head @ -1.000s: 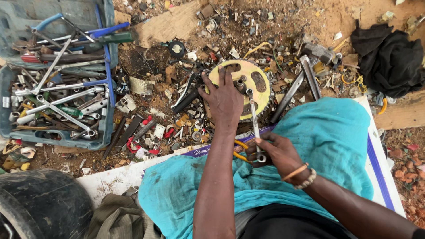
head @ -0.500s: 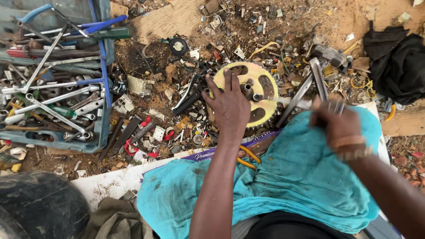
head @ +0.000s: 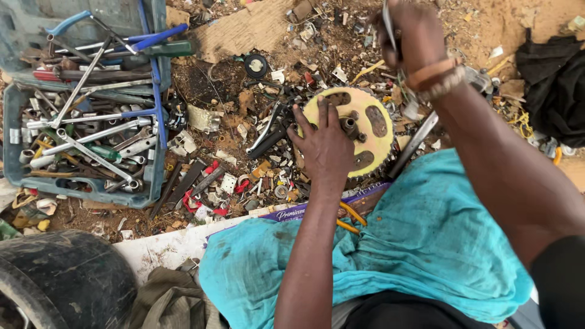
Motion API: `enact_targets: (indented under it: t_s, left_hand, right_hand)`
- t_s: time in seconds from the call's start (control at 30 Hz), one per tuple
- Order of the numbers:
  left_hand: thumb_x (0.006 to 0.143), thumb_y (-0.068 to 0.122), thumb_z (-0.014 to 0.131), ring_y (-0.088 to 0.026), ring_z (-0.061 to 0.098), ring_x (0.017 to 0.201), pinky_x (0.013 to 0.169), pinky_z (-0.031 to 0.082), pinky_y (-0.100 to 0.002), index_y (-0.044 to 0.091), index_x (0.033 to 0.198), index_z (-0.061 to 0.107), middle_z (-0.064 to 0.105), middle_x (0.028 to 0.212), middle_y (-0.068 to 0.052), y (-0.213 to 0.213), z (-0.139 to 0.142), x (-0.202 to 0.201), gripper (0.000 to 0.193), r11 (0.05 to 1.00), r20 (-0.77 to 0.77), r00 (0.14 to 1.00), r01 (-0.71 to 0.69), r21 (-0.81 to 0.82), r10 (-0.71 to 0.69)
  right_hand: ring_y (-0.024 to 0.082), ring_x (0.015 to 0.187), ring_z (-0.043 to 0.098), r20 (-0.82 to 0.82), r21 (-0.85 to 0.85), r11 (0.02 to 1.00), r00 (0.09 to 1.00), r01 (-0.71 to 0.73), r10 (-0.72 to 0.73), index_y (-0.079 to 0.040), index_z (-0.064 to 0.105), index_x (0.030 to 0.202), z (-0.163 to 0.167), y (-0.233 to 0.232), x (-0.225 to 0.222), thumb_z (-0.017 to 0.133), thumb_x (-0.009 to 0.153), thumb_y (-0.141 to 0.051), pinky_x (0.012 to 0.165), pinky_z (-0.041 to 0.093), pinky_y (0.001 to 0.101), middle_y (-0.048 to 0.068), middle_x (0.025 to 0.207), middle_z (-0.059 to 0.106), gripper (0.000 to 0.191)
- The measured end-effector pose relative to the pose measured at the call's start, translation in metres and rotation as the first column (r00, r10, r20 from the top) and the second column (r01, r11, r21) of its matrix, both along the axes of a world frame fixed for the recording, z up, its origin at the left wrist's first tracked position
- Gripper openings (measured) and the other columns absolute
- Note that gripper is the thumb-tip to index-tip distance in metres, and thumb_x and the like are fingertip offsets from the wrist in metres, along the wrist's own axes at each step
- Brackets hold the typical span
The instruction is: The person sits on the ground and uses a wrench to loosen and tighten bolts on a yellow sprocket gear placed on the ground in front of them. They reposition the sprocket, swap wrenches, and work the bolts one at a time.
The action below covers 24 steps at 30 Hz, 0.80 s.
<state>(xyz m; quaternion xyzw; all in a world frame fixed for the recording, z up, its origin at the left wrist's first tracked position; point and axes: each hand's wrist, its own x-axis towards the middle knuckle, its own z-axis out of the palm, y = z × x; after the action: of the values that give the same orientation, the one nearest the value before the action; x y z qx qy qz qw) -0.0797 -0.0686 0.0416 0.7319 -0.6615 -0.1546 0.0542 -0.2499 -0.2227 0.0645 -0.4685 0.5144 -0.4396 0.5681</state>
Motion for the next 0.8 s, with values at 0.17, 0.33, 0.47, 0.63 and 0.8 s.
enact_targets:
  t_s: [0.17,0.33,0.47,0.63,0.8]
  left_hand:
    - [0.088,0.015,0.057,-0.053,0.018,0.149,0.113,0.019,-0.074,0.005,0.146,0.05,0.036,0.162,-0.009,0.0,0.0,0.003,0.06,0.998,-0.032,1.0,-0.003,-0.057,0.001]
    - [0.11,0.02,0.054,-0.038,0.041,0.154,0.129,0.033,-0.057,0.004,0.137,0.058,0.056,0.157,-0.013,0.059,-0.01,0.004,0.031,0.691,-0.468,0.862,-0.459,-0.558,0.195]
    - [0.098,0.038,0.066,-0.029,0.064,0.112,0.097,0.051,-0.042,-0.001,0.128,0.058,0.065,0.123,-0.019,0.122,-0.036,-0.027,0.05,0.621,-0.838,0.278,-0.778,0.09,0.469]
    - [0.097,0.044,0.068,-0.019,0.059,0.119,0.105,0.044,-0.034,0.002,0.135,0.06,0.065,0.131,-0.01,0.113,-0.062,-0.056,0.056,0.709,-0.949,-0.311,-0.658,0.253,0.05]
    - [0.097,0.044,0.072,-0.024,0.062,0.113,0.097,0.048,-0.039,-0.001,0.129,0.064,0.068,0.123,-0.011,0.096,-0.044,-0.061,0.055,0.698,-0.879,-0.069,-0.579,0.421,0.473]
  right_hand:
    - [0.028,0.069,0.072,-0.821,-0.117,0.892,0.547,-0.437,0.16,-0.008,0.078,0.096,-0.015,0.101,-0.026,0.081,0.091,-0.042,0.065,0.055,0.0423,0.015,0.082,0.074,0.034]
    - [0.037,0.077,0.07,-0.866,-0.277,0.836,0.5,-0.474,-0.003,-0.01,0.079,0.098,-0.042,0.141,-0.013,0.083,0.085,-0.041,0.067,0.055,0.0483,0.016,0.091,0.072,0.034]
    - [0.037,0.078,0.07,-0.816,-0.42,0.777,0.571,-0.469,-0.096,-0.006,0.077,0.106,-0.046,0.141,-0.004,0.081,0.087,-0.04,0.066,0.055,0.048,0.017,0.102,0.073,0.04]
    - [0.036,0.078,0.07,-0.81,-0.443,0.763,0.575,-0.471,-0.116,-0.003,0.076,0.102,-0.045,0.142,0.001,0.083,0.09,-0.041,0.066,0.055,0.0465,0.016,0.1,0.072,0.04]
    - [0.034,0.068,0.07,-0.845,-0.349,0.803,0.533,-0.483,-0.046,-0.006,0.078,0.093,-0.048,0.139,0.003,0.083,0.088,-0.037,0.061,0.054,0.0467,0.015,0.093,0.073,0.032]
